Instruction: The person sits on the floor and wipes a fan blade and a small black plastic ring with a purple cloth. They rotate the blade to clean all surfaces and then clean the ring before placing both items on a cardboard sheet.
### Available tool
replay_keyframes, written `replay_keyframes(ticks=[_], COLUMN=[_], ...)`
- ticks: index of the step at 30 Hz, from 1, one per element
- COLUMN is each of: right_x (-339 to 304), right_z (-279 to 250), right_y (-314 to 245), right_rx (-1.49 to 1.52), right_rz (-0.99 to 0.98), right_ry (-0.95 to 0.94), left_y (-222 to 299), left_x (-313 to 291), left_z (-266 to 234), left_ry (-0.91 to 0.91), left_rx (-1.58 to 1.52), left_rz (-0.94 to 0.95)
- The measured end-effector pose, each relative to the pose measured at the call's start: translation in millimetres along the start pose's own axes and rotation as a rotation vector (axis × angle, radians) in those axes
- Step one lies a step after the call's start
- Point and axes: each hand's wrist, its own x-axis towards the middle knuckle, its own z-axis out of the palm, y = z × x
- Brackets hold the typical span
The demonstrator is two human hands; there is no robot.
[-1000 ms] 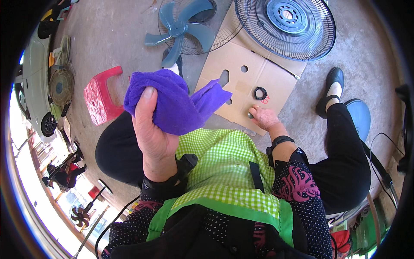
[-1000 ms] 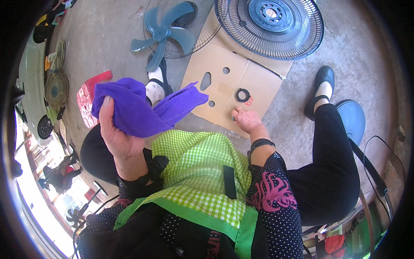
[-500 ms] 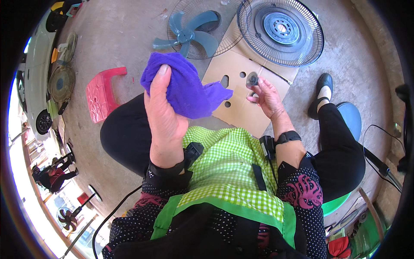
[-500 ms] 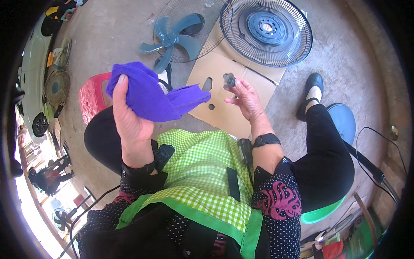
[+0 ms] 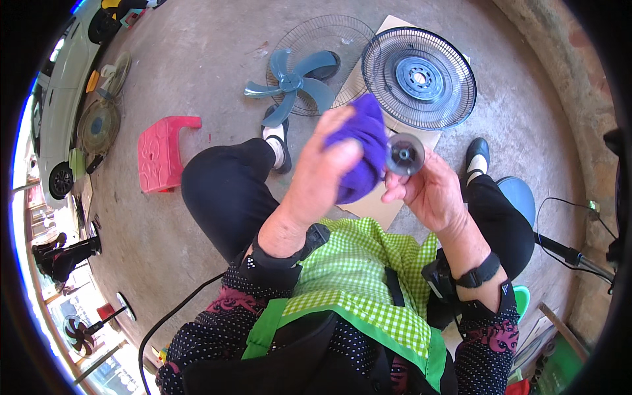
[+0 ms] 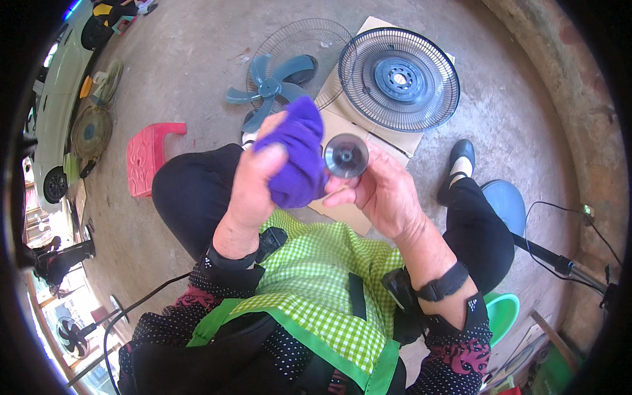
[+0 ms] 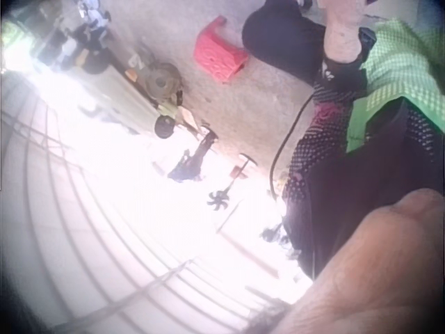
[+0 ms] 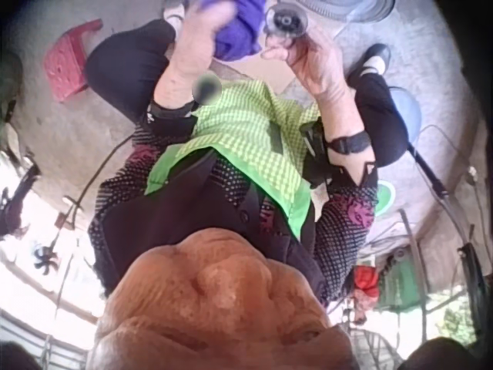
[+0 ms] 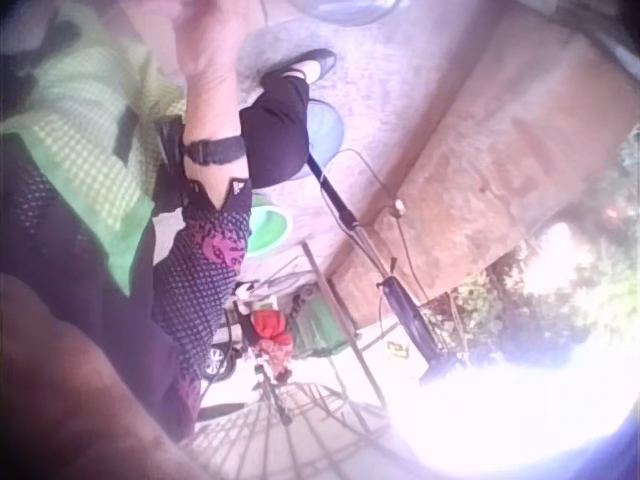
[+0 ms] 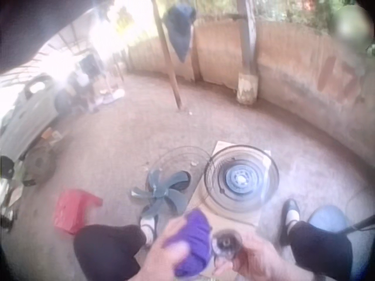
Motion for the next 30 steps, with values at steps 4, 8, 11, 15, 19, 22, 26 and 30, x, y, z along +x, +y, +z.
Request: replay_keyframes(ticks=[4,8,11,15,19,22,26,30], right_x=[-12.4,-8.5,-7.9,-1.9,-2.8,-5.4,-8.4,-7.3], right_z=[20.8,27.6,27.6,27.1,35.0,42.7,49.0,47.0], right_y=[8.6,12.2,12.9,15.6,14.8,12.7,12.8,7.2], right_rx=[-0.133,-0.354,-0.312,-0.270,-0.152,-0.131,-0.075,-0.006], right_rz=[-0.006,-0.019,0.047,0.117,0.071,0.058,0.049,0.092], right_ry=[0.123,0.176,0.263,0.243,0.216,0.303,0.341,0.342], left_y=[4.3,9.0,9.7,6.3,8.9,13.1,18.9,23.3], left_x=[-6.5,-7.3,-4.6,-2.3,-3.5,-4.5,-2.5,-1.1], left_z=[15.5,17.6,16.2,20.6,21.5,19.3,10.4,3.6], left_ry=[-0.171,-0.092,-0.034,0.030,0.129,0.081,-0.069,-0.186], left_rx=[0.498,0.716,0.786,0.648,0.089,-0.024,-0.120,-0.037], left_rz=[0.152,0.139,0.168,-0.068,-0.341,-0.312,-0.386,-0.308])
